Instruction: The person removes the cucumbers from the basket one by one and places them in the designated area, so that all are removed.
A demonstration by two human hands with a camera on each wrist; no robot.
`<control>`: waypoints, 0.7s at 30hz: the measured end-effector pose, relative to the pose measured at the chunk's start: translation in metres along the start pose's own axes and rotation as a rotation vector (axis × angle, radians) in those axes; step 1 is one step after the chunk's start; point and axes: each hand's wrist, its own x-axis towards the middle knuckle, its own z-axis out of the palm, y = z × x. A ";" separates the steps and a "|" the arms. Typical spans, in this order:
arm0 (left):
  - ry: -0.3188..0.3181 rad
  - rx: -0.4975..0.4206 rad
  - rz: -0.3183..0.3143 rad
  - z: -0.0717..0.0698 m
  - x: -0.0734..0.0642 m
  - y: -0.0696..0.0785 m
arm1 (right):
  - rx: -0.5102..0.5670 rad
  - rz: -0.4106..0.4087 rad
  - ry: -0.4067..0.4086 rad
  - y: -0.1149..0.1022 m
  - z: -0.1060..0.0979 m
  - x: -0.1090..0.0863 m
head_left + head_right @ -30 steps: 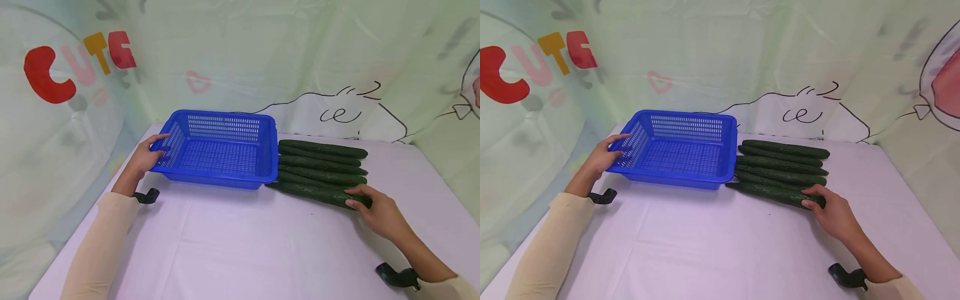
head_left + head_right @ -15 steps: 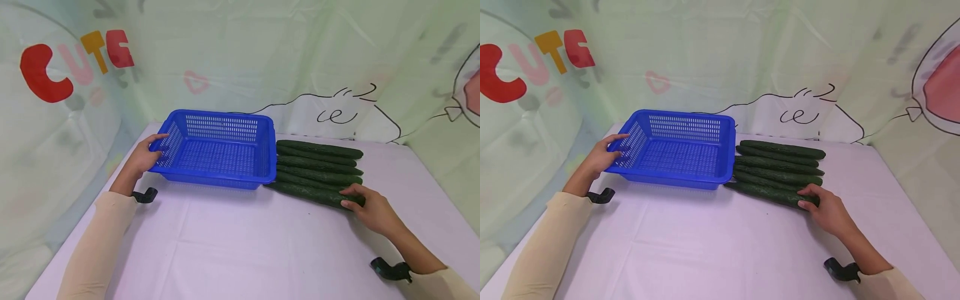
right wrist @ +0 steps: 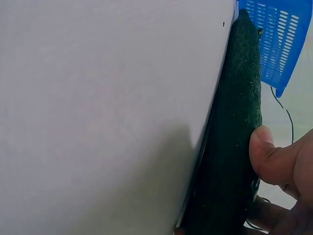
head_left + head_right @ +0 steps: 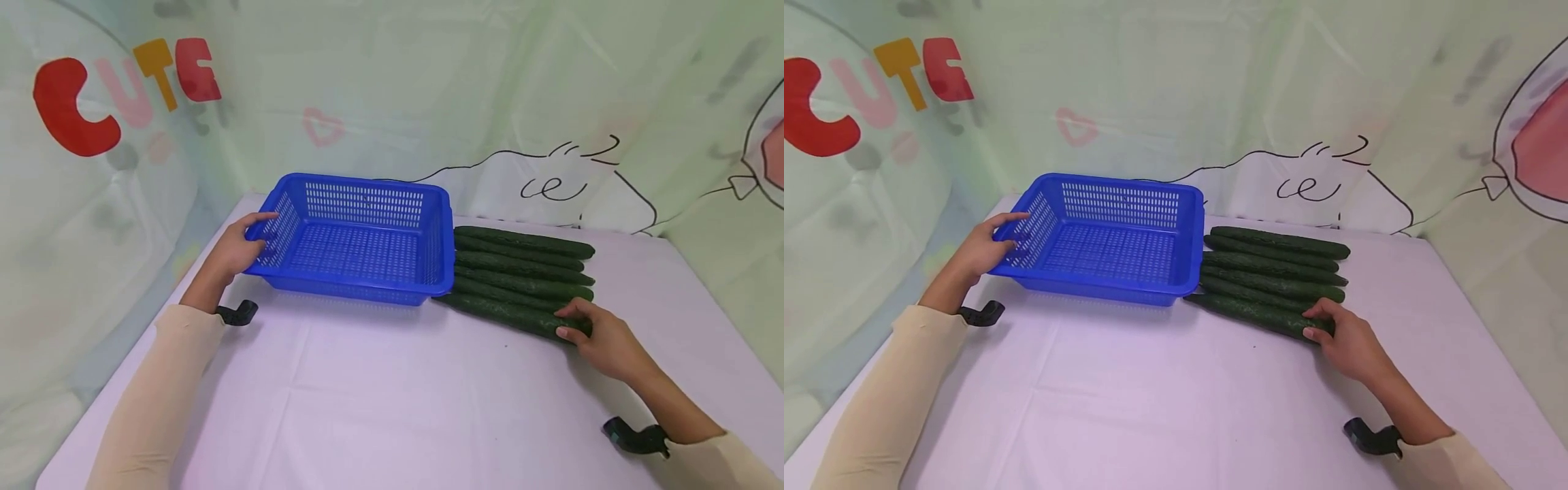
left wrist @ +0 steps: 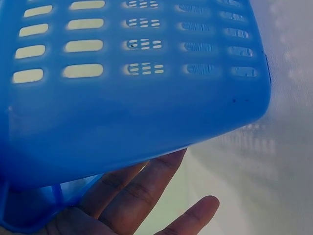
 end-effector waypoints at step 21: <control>0.120 0.205 0.020 0.002 0.000 0.001 | -0.215 -0.015 0.064 -0.029 0.005 -0.015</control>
